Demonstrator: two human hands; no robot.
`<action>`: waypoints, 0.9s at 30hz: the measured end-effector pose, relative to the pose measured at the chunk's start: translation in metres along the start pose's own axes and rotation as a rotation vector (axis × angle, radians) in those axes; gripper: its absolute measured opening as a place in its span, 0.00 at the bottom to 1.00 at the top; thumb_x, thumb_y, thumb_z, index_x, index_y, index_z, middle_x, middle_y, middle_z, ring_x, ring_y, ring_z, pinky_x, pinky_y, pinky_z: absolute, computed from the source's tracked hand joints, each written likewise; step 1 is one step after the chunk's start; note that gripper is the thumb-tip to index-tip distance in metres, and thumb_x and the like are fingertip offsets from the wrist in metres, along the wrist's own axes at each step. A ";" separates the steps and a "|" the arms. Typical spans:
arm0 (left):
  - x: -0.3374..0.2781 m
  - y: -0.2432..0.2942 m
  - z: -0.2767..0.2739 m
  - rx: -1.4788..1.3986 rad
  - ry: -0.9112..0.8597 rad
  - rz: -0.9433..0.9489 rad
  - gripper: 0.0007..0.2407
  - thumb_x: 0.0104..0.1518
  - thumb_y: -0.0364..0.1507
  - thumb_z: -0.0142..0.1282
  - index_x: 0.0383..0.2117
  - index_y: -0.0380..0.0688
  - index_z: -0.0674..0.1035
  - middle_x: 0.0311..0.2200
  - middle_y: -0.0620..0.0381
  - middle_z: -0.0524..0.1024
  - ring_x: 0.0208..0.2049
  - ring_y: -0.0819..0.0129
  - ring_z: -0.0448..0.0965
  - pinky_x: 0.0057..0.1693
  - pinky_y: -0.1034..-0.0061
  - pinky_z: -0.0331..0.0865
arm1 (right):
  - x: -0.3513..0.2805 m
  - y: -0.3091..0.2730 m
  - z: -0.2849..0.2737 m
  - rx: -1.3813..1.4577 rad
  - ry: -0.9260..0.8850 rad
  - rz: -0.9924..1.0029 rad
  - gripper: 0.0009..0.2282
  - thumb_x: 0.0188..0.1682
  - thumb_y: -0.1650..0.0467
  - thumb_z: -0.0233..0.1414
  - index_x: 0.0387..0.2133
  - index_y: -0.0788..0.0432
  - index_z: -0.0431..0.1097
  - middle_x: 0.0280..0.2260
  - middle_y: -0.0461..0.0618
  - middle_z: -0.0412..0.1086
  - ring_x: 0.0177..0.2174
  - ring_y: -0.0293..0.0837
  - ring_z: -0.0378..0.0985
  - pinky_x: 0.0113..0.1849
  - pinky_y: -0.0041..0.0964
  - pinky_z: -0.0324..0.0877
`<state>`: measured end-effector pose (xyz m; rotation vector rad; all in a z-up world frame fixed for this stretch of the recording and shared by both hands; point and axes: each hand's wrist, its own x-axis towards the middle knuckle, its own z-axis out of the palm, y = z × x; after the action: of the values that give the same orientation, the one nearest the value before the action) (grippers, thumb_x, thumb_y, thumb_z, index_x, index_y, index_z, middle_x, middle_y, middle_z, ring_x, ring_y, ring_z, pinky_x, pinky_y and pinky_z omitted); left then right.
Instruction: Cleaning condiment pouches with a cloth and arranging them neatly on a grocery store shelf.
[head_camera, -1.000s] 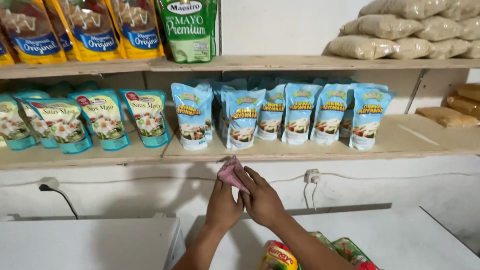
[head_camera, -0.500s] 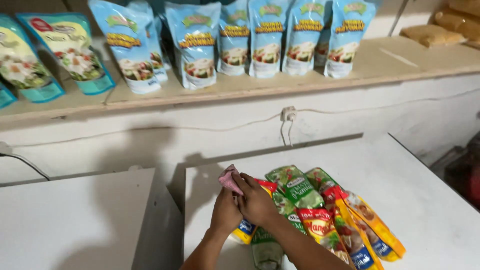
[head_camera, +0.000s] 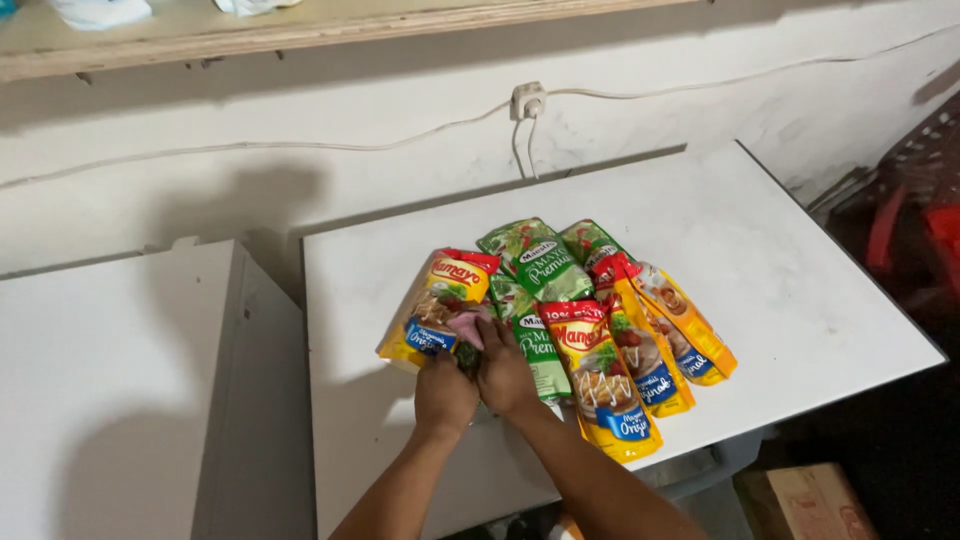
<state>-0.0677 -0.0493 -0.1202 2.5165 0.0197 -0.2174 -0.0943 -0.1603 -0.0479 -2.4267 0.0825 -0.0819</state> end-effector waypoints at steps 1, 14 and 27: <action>0.001 0.001 0.008 0.034 0.003 -0.035 0.21 0.59 0.33 0.46 0.54 0.28 0.68 0.48 0.36 0.70 0.45 0.31 0.79 0.50 0.52 0.78 | -0.002 0.010 0.006 0.095 0.030 0.068 0.26 0.52 0.71 0.44 0.68 0.55 0.54 0.61 0.73 0.57 0.55 0.78 0.65 0.55 0.69 0.66; -0.048 0.002 -0.082 -0.414 -0.691 -0.482 0.21 0.49 0.35 0.69 0.45 0.31 0.84 0.37 0.48 0.85 0.32 0.67 0.82 0.40 0.79 0.75 | -0.031 0.051 0.036 -0.219 -0.071 0.048 0.16 0.52 0.65 0.42 0.52 0.53 0.68 0.38 0.60 0.74 0.32 0.64 0.77 0.34 0.55 0.72; -0.120 -0.007 -0.046 -1.186 -0.364 -0.394 0.10 0.55 0.18 0.61 0.42 0.28 0.85 0.32 0.44 0.83 0.29 0.63 0.77 0.39 0.72 0.70 | -0.038 -0.004 -0.020 0.405 0.159 0.452 0.16 0.50 0.60 0.53 0.33 0.63 0.74 0.27 0.54 0.78 0.24 0.46 0.80 0.28 0.38 0.74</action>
<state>-0.1798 -0.0132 -0.0681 1.2512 0.3797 -0.6057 -0.1332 -0.1670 -0.0319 -1.9435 0.6211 -0.0771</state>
